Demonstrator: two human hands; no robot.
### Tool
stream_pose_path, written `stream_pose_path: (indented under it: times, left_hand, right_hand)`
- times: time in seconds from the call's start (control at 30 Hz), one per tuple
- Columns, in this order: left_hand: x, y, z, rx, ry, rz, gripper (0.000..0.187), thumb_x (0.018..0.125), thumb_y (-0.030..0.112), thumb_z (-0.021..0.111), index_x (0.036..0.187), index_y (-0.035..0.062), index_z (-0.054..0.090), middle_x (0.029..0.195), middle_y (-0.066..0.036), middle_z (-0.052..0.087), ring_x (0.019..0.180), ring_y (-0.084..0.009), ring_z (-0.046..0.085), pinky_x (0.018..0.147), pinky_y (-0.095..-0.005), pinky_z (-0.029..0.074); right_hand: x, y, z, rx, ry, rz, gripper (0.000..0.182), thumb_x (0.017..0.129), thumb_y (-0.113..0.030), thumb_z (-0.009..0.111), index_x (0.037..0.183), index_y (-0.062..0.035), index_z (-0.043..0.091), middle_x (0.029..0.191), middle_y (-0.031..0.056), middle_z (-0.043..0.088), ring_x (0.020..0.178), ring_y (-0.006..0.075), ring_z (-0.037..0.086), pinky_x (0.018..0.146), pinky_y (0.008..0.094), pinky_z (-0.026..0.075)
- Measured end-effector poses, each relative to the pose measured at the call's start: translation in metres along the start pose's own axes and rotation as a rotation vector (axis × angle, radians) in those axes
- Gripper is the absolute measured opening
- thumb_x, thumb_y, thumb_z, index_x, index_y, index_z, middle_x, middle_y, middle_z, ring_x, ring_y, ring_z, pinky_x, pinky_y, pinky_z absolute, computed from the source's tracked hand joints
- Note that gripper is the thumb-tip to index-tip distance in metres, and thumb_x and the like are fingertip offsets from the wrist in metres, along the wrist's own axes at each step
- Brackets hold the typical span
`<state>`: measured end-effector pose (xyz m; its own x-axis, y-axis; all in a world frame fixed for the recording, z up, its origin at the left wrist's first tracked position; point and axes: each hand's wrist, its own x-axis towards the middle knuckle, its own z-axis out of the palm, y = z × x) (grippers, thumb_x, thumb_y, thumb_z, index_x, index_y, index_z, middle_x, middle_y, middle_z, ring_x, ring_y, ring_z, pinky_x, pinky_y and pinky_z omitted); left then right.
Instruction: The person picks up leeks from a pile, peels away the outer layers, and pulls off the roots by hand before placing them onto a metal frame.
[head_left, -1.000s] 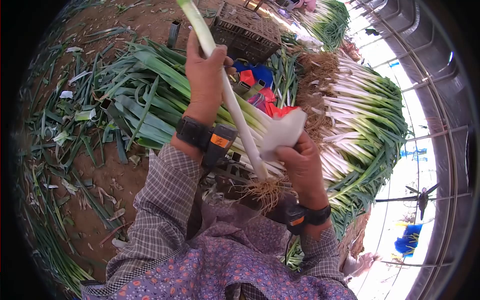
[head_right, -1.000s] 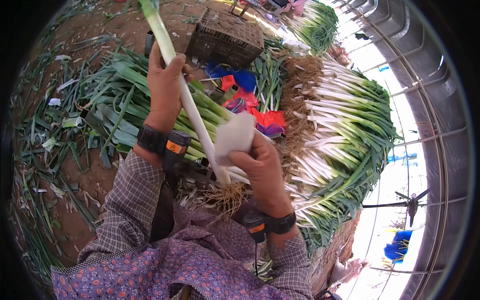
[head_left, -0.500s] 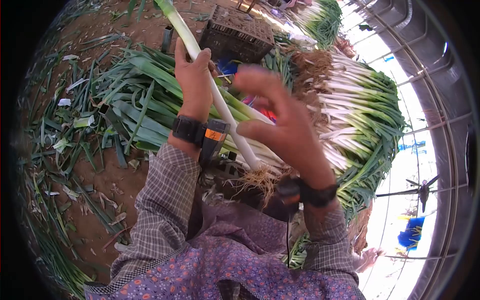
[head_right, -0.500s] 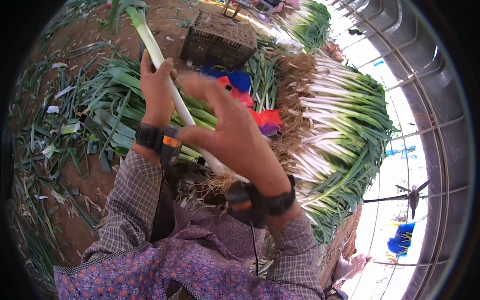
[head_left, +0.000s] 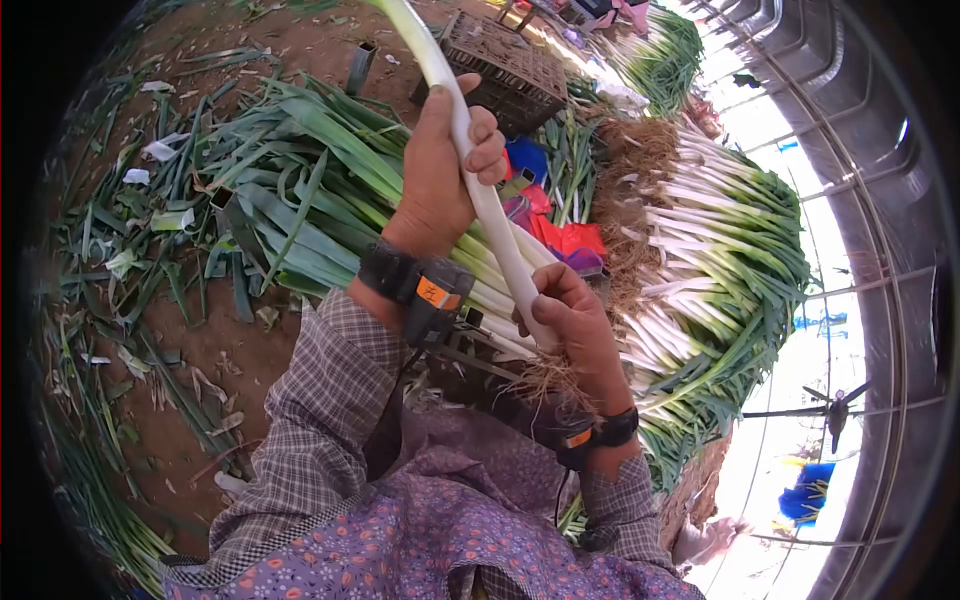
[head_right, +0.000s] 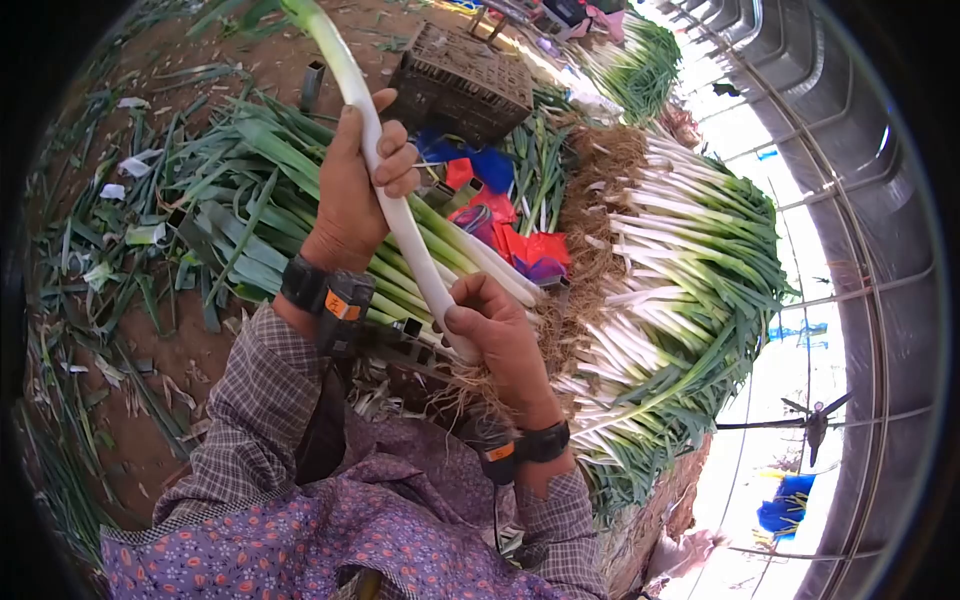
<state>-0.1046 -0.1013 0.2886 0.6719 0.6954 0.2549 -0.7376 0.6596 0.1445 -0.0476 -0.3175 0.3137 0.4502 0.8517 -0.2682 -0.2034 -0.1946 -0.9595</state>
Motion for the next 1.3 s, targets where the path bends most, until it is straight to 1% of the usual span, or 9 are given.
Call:
stream_pose_path:
  times: [0.4, 0.7, 0.8, 0.9, 1.0, 1.1, 1.17, 1.23, 1.3]
  left_hand:
    - [-0.003, -0.007, 0.011, 0.17, -0.057, 0.012, 0.04, 0.102, 0.038, 0.042, 0.132, 0.0105, 0.042, 0.071, -0.001, 0.043, 0.048, -0.0077, 0.036, 0.043, -0.0249, 0.032]
    - [-0.002, -0.014, 0.017, 0.393, 0.161, 0.15, 0.035, 0.1, 0.025, 0.049, 0.132, 0.0112, 0.041, 0.071, -0.002, 0.046, 0.046, -0.0078, 0.039, 0.041, -0.0255, 0.035]
    - [0.001, -0.018, 0.01, 0.397, 0.24, 0.187, 0.027, 0.098, 0.022, 0.052, 0.121, 0.0107, 0.043, 0.071, -0.003, 0.046, 0.047, -0.0084, 0.04, 0.042, -0.026, 0.037]
    - [0.006, -0.019, 0.009, 0.415, 0.351, 0.233, 0.02, 0.098, 0.02, 0.054, 0.112, 0.0111, 0.044, 0.074, -0.002, 0.047, 0.051, -0.0091, 0.042, 0.045, -0.0259, 0.039]
    - [0.007, -0.013, 0.001, 0.392, 0.407, 0.256, 0.016, 0.098, 0.019, 0.056, 0.103, 0.0127, 0.042, 0.079, -0.002, 0.047, 0.06, -0.0102, 0.044, 0.051, -0.026, 0.04]
    - [0.011, -0.007, -0.009, 0.309, 0.431, 0.289, 0.016, 0.099, 0.02, 0.055, 0.103, 0.0124, 0.041, 0.081, -0.002, 0.047, 0.061, -0.0104, 0.044, 0.052, -0.0258, 0.04]
    - [0.014, 0.0, -0.016, 0.256, 0.437, 0.281, 0.016, 0.099, 0.02, 0.053, 0.102, 0.012, 0.039, 0.081, -0.002, 0.045, 0.061, -0.0108, 0.044, 0.051, -0.0268, 0.04]
    - [0.019, 0.006, -0.028, 0.224, 0.465, 0.278, 0.017, 0.096, 0.017, 0.053, 0.102, 0.0124, 0.039, 0.079, -0.002, 0.045, 0.057, -0.0116, 0.044, 0.049, -0.0291, 0.039]
    - [0.02, -0.001, -0.037, 0.148, 0.471, 0.244, 0.016, 0.096, 0.016, 0.052, 0.099, 0.0124, 0.037, 0.077, -0.003, 0.045, 0.056, -0.0117, 0.044, 0.048, -0.0284, 0.041]
  right_hand:
    - [-0.002, -0.008, -0.002, -0.175, 0.05, 0.109, 0.017, 0.083, -0.006, 0.072, 0.091, -0.0066, 0.058, 0.08, -0.0038, 0.057, 0.071, 0.0045, 0.052, 0.061, 0.0205, 0.043]
    - [0.007, 0.001, 0.008, -0.635, 0.201, -0.122, 0.017, 0.078, -0.006, 0.072, 0.085, -0.0042, 0.057, 0.074, -0.0062, 0.051, 0.068, 0.0009, 0.046, 0.061, 0.0201, 0.039]
    - [0.006, 0.003, 0.013, -0.815, 0.171, -0.174, 0.018, 0.077, -0.007, 0.073, 0.086, -0.0057, 0.058, 0.071, -0.002, 0.054, 0.065, 0.0068, 0.052, 0.059, 0.0242, 0.042]
    - [0.006, 0.013, 0.014, -1.114, 0.248, -0.58, 0.017, 0.077, -0.008, 0.073, 0.086, -0.0085, 0.059, 0.072, 0.0056, 0.056, 0.069, 0.0207, 0.059, 0.06, 0.0322, 0.047]
    - [-0.006, 0.023, 0.017, -1.359, 0.166, -0.609, 0.016, 0.077, -0.011, 0.072, 0.086, -0.0105, 0.059, 0.076, 0.0099, 0.057, 0.079, 0.0326, 0.061, 0.065, 0.0392, 0.05]
    - [-0.026, 0.054, -0.007, -1.562, -0.012, -0.301, 0.013, 0.078, -0.013, 0.069, 0.086, -0.0103, 0.059, 0.078, 0.0083, 0.06, 0.076, 0.0336, 0.06, 0.066, 0.0411, 0.05]
    - [-0.04, 0.08, -0.054, -1.476, -0.022, -0.12, 0.01, 0.081, -0.014, 0.065, 0.089, -0.0109, 0.062, 0.079, 0.008, 0.061, 0.072, 0.0276, 0.061, 0.065, 0.0395, 0.05]
    - [-0.042, 0.089, -0.13, -1.174, 0.16, 0.133, 0.016, 0.082, -0.013, 0.061, 0.097, -0.01, 0.064, 0.079, 0.005, 0.063, 0.072, 0.0194, 0.062, 0.065, 0.0377, 0.051]
    - [-0.023, 0.063, -0.169, -0.489, 0.669, 0.154, 0.025, 0.081, -0.01, 0.062, 0.105, -0.0049, 0.064, 0.085, 0.005, 0.064, 0.078, 0.018, 0.064, 0.068, 0.0374, 0.053]
